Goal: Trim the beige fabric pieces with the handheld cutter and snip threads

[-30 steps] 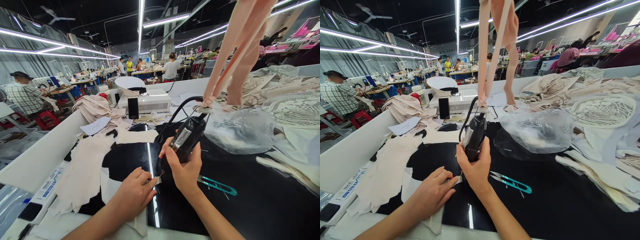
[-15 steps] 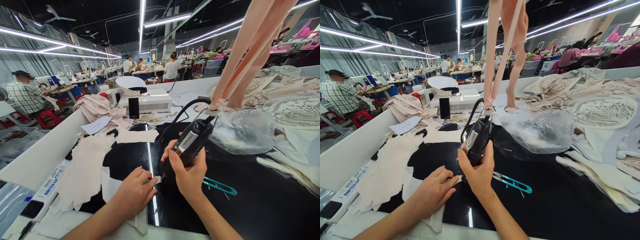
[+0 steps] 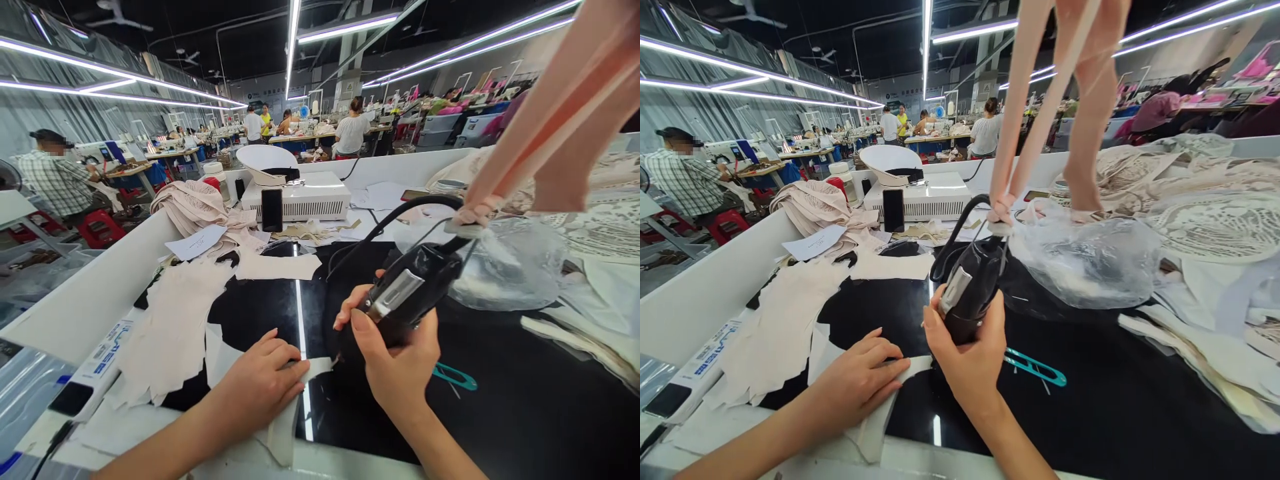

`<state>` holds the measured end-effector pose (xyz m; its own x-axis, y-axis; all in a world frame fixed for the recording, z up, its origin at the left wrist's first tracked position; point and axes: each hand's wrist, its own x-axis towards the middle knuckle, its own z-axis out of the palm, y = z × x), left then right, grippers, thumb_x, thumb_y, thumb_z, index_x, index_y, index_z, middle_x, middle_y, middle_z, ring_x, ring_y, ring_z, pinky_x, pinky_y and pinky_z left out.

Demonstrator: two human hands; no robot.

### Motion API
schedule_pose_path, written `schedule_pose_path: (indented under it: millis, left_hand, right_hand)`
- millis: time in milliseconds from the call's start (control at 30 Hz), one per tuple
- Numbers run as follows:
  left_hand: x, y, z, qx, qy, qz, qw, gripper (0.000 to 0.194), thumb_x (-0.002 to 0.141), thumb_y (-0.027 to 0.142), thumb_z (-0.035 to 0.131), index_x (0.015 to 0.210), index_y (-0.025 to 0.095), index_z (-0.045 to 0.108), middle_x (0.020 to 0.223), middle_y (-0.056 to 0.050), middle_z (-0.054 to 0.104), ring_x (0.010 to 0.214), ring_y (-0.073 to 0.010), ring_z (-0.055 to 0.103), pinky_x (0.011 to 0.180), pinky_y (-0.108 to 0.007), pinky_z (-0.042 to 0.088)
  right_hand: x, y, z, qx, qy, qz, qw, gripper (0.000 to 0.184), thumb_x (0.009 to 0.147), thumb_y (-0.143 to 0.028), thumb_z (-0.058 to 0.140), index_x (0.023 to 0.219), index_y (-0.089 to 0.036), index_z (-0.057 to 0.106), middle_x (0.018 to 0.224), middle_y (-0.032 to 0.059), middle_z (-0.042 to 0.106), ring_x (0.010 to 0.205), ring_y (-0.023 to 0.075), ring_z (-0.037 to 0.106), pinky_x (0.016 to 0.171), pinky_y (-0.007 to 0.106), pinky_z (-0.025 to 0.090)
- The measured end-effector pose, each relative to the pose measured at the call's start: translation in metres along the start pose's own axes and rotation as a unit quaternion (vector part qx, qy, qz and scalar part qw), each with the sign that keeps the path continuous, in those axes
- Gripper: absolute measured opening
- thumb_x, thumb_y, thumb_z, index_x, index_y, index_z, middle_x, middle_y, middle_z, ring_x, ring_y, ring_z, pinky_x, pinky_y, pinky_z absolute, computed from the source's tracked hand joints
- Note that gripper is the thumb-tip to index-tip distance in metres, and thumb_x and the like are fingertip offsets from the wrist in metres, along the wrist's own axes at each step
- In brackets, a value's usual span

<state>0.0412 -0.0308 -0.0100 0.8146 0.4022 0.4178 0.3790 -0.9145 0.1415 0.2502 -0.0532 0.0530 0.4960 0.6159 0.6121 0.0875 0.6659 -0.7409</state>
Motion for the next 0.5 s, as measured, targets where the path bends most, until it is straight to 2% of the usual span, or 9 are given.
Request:
schedule_pose_path:
  millis: [367, 500]
  left_hand:
    - [-0.002, 0.007, 0.001, 0.022, 0.022, -0.006, 0.999, 0.015, 0.114, 0.021, 0.06, 0.125, 0.017, 0.069, 0.11, -0.003, 0.074, 0.102, -0.0193, 0.074, 0.121, -0.049, 0.057]
    - [0.001, 0.011, 0.001, 0.018, 0.026, -0.012, 0.999, 0.014, 0.113, 0.021, 0.062, 0.124, 0.017, 0.069, 0.109, -0.002, 0.074, 0.1, -0.0196, 0.072, 0.12, -0.048, 0.058]
  right_hand:
    - [-0.001, 0.001, -0.002, 0.017, 0.019, -0.004, 1.0, 0.032, 0.086, -0.02, 0.09, 0.105, -0.028, 0.066, 0.083, -0.0053, 0.077, 0.057, 0.0144, 0.07, 0.052, 0.028, 0.063]
    - [0.003, 0.003, -0.001, 0.03, 0.028, 0.012, 0.999, 0.04, 0.087, -0.026, 0.092, 0.118, -0.029, 0.067, 0.083, -0.0062, 0.075, 0.058, 0.0143, 0.07, 0.054, 0.029, 0.064]
